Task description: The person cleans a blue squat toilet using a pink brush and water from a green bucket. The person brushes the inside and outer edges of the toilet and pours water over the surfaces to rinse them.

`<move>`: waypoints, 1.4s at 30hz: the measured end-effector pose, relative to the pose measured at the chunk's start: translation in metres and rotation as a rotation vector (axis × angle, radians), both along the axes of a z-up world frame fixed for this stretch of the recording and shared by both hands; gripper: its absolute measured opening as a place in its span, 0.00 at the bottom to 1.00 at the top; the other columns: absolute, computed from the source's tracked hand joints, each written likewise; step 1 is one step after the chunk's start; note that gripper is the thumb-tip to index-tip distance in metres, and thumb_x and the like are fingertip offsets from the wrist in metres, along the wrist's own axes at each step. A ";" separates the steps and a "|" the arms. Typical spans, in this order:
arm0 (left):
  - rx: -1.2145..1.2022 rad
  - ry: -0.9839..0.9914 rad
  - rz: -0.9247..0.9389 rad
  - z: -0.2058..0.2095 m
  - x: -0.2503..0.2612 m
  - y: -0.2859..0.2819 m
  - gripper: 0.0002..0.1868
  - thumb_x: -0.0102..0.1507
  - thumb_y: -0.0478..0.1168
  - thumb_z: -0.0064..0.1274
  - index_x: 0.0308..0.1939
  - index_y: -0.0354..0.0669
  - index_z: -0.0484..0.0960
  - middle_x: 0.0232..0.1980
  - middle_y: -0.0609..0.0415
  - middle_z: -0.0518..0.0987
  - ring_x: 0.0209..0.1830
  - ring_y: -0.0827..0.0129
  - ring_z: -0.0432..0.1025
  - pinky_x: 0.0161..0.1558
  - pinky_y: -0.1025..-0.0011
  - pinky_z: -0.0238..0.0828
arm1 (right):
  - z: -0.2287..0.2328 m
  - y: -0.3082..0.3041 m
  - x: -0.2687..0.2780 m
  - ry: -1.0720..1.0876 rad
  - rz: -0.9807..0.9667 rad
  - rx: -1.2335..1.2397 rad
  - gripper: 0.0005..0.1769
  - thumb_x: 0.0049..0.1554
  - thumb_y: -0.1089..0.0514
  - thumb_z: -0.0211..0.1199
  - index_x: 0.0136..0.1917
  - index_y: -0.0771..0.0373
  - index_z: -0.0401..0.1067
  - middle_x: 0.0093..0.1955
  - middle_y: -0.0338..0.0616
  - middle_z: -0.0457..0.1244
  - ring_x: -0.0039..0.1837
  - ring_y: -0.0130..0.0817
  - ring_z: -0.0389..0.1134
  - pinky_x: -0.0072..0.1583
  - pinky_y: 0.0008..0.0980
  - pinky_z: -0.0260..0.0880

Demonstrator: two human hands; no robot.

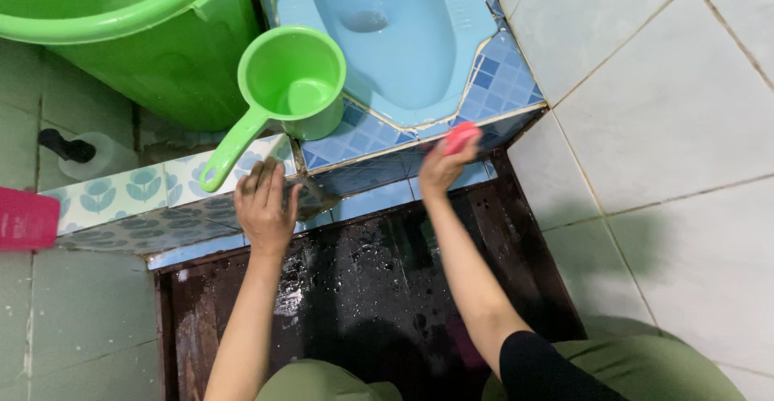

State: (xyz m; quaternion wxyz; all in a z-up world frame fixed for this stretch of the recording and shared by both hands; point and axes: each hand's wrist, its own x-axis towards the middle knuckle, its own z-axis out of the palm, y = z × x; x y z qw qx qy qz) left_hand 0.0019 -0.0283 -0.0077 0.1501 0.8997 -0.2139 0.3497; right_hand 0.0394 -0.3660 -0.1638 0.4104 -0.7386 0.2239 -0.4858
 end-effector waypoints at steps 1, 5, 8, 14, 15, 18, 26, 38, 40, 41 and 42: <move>-0.003 0.011 0.006 -0.001 -0.003 -0.002 0.26 0.65 0.44 0.66 0.64 0.39 0.79 0.68 0.49 0.78 0.72 0.57 0.67 0.73 0.55 0.56 | -0.003 -0.031 0.007 -0.057 -0.127 0.027 0.40 0.73 0.51 0.48 0.83 0.69 0.29 0.83 0.70 0.42 0.82 0.61 0.52 0.82 0.51 0.51; -0.018 0.003 0.010 -0.004 -0.002 -0.003 0.26 0.65 0.43 0.65 0.65 0.38 0.79 0.68 0.49 0.78 0.72 0.56 0.67 0.73 0.54 0.56 | -0.007 -0.106 0.023 -0.191 -0.340 0.503 0.36 0.69 0.53 0.48 0.81 0.64 0.36 0.82 0.67 0.44 0.78 0.59 0.55 0.76 0.50 0.58; -0.021 -0.012 0.020 -0.003 -0.004 -0.006 0.26 0.65 0.44 0.66 0.65 0.38 0.79 0.67 0.49 0.78 0.72 0.55 0.68 0.73 0.54 0.56 | 0.005 -0.079 0.030 -0.216 -0.322 0.873 0.35 0.66 0.55 0.44 0.81 0.60 0.36 0.80 0.62 0.45 0.75 0.56 0.57 0.72 0.47 0.62; -0.019 -0.005 0.029 0.001 -0.006 -0.007 0.27 0.64 0.44 0.66 0.64 0.40 0.80 0.67 0.50 0.79 0.71 0.55 0.69 0.72 0.54 0.57 | 0.008 0.137 -0.008 -0.030 0.083 0.464 0.47 0.68 0.54 0.49 0.80 0.69 0.17 0.82 0.74 0.27 0.82 0.64 0.42 0.79 0.51 0.44; -0.010 -0.004 0.022 0.000 -0.009 -0.006 0.26 0.64 0.45 0.66 0.64 0.40 0.80 0.67 0.50 0.79 0.71 0.56 0.69 0.72 0.55 0.57 | 0.009 0.158 -0.016 0.025 0.172 0.364 0.47 0.70 0.53 0.49 0.80 0.71 0.16 0.81 0.77 0.28 0.82 0.66 0.42 0.79 0.54 0.44; 0.007 -0.031 0.011 0.007 -0.002 -0.001 0.26 0.64 0.45 0.67 0.63 0.40 0.81 0.66 0.50 0.79 0.70 0.57 0.69 0.72 0.56 0.59 | 0.016 0.108 -0.014 0.063 0.079 0.201 0.44 0.70 0.51 0.47 0.81 0.71 0.22 0.79 0.76 0.40 0.77 0.62 0.53 0.78 0.53 0.51; -0.008 0.007 0.019 0.007 -0.006 -0.006 0.25 0.62 0.44 0.66 0.62 0.39 0.81 0.67 0.50 0.79 0.70 0.56 0.69 0.71 0.55 0.59 | -0.037 -0.038 0.019 -0.071 -0.307 0.496 0.30 0.70 0.52 0.46 0.78 0.62 0.37 0.71 0.72 0.50 0.61 0.63 0.60 0.60 0.58 0.61; -0.010 -0.012 0.035 -0.003 -0.005 -0.008 0.26 0.64 0.45 0.67 0.63 0.38 0.80 0.68 0.49 0.79 0.72 0.55 0.69 0.73 0.55 0.57 | 0.008 -0.131 0.016 -0.383 -0.055 0.030 0.23 0.73 0.65 0.48 0.74 0.61 0.41 0.67 0.70 0.52 0.60 0.62 0.64 0.51 0.58 0.70; -0.020 0.006 0.041 -0.002 -0.005 -0.009 0.27 0.63 0.45 0.67 0.63 0.38 0.80 0.68 0.49 0.79 0.71 0.55 0.68 0.73 0.54 0.57 | 0.020 -0.117 0.016 -0.285 -0.110 0.687 0.26 0.63 0.56 0.47 0.70 0.53 0.42 0.59 0.57 0.57 0.46 0.47 0.67 0.37 0.46 0.66; -0.025 0.019 0.039 -0.002 -0.006 -0.009 0.27 0.63 0.45 0.66 0.63 0.38 0.81 0.67 0.49 0.79 0.71 0.55 0.68 0.73 0.54 0.57 | 0.025 -0.110 0.013 -0.218 -0.124 1.015 0.28 0.58 0.52 0.46 0.69 0.49 0.42 0.54 0.51 0.60 0.39 0.40 0.69 0.30 0.41 0.64; -0.024 0.012 0.046 -0.001 -0.005 -0.007 0.27 0.63 0.45 0.66 0.63 0.38 0.81 0.67 0.49 0.79 0.71 0.55 0.68 0.73 0.54 0.57 | 0.030 -0.106 0.015 -0.155 -0.137 1.158 0.26 0.59 0.50 0.46 0.68 0.49 0.42 0.53 0.51 0.60 0.38 0.39 0.67 0.30 0.39 0.61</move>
